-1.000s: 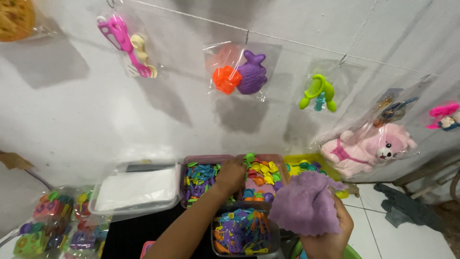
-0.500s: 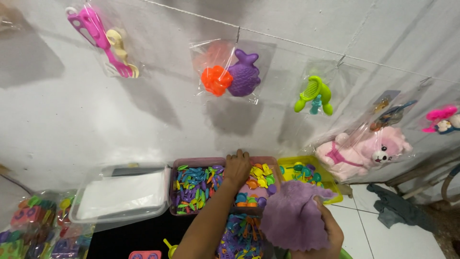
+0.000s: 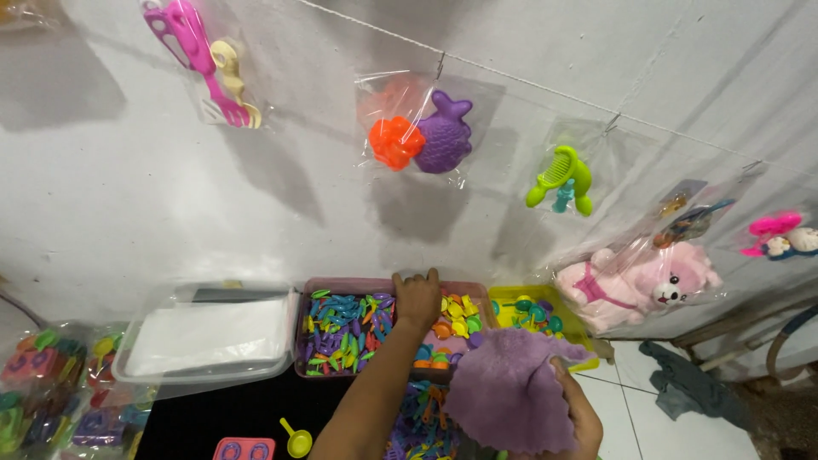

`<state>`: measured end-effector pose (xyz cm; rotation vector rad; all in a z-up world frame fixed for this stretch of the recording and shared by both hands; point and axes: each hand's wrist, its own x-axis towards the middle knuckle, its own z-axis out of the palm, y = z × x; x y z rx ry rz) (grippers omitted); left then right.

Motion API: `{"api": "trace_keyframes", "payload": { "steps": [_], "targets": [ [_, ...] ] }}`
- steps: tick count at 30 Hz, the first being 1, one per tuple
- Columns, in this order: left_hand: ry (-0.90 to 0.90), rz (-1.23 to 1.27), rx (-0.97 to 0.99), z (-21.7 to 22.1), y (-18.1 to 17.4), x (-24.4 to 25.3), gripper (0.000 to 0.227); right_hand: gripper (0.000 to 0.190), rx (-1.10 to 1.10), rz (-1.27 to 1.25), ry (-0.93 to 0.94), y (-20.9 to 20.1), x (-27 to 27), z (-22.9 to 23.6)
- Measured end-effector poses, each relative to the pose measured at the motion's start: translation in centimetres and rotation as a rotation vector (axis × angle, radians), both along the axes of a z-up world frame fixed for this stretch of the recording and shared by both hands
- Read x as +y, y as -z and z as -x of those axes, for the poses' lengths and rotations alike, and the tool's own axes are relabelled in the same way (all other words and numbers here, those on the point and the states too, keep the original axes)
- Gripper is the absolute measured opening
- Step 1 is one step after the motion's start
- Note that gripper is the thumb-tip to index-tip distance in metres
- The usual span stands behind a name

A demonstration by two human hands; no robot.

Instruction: The person sits on the floor and wipes various colorful plastic toys, including a pink toy, a yellow spoon, and a green toy, using a purple cloth. The cleaned toys are placed into a clear plastic container.

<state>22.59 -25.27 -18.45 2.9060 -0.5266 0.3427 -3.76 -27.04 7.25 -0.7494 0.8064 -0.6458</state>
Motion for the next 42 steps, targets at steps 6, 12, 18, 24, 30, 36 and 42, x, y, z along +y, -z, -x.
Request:
{"api": "trace_keyframes", "payload": {
  "steps": [6,12,18,24,30,36,42],
  "targets": [
    [-0.096,0.182,0.031,0.1,-0.3,0.1,0.035,0.034,-0.035,0.161,0.034,3.2,-1.3,-0.2],
    [-0.169,0.263,0.105,0.2,-0.6,-0.4,0.042,0.036,0.031,0.012,0.000,1.1,-0.6,-0.2],
    [-0.271,0.890,0.274,3.9,-5.7,1.6,0.040,0.067,0.005,1.120,-0.156,10.5,-7.2,1.0],
    [0.000,1.671,0.753,6.8,-9.4,5.6,0.027,0.034,-0.055,1.615,-0.257,7.8,-7.5,-0.9],
    [0.073,1.609,0.958,12.2,-16.7,13.3,0.033,0.027,-0.101,0.387,-0.358,6.5,-2.2,-3.9],
    [0.123,1.666,1.007,17.1,-21.5,18.6,0.034,0.022,-0.230,1.062,-0.698,3.9,6.9,-3.5],
    [0.050,1.837,0.752,19.8,-20.7,23.5,0.030,0.023,-0.561,1.689,-0.510,3.0,11.3,-3.2]
  ]
}}
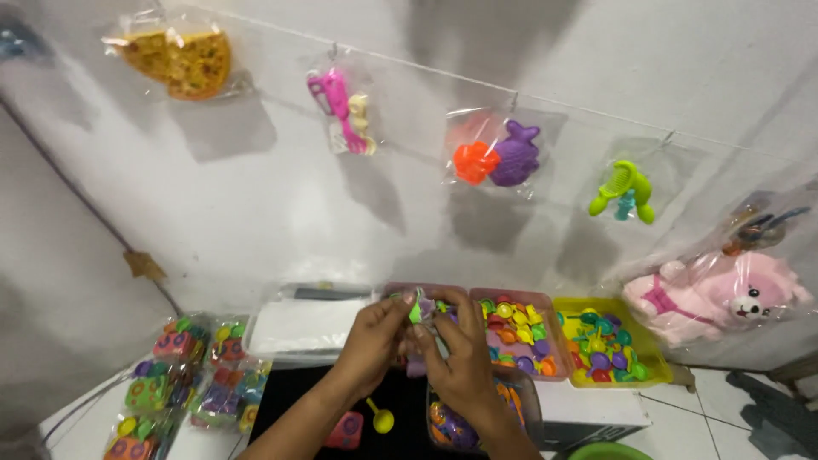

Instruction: The person sits on the floor and wipes various colorful plastic toys, including a pink toy, a yellow spoon, and a green toy, using a purple cloth. The cleaned toys are placed into a clear plastic container.

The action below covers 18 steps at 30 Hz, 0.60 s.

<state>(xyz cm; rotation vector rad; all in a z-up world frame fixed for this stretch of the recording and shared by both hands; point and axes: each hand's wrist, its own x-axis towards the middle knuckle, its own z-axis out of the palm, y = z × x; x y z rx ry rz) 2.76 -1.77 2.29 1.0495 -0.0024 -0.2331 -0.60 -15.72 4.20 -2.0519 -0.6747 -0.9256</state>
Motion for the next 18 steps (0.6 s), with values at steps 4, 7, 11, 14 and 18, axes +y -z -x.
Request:
{"api": "trace_keyframes", "payload": {
  "steps": [4,7,11,14,18],
  "targets": [
    [-0.129,-0.142,-0.065,0.5,0.5,1.5,0.024,0.028,0.030,0.113,0.040,-0.1,1.4,0.0],
    [-0.192,-0.341,-0.482,1.2,-0.4,3.2,0.025,0.027,0.095,0.054,-0.033,-0.1,2.3,0.1],
    [-0.071,-0.676,-1.076,1.9,-2.8,5.3,0.033,0.019,0.533,-0.472,-0.233,2.6,2.4,-0.9],
    [-0.016,-0.690,-1.140,1.9,-2.9,5.3,0.033,0.012,0.797,-0.972,-0.448,4.7,1.5,-1.8],
    [-0.047,-0.632,-1.127,2.2,-2.8,4.8,0.032,0.027,0.954,-1.492,-0.560,5.9,1.4,-2.3]
  ]
}}
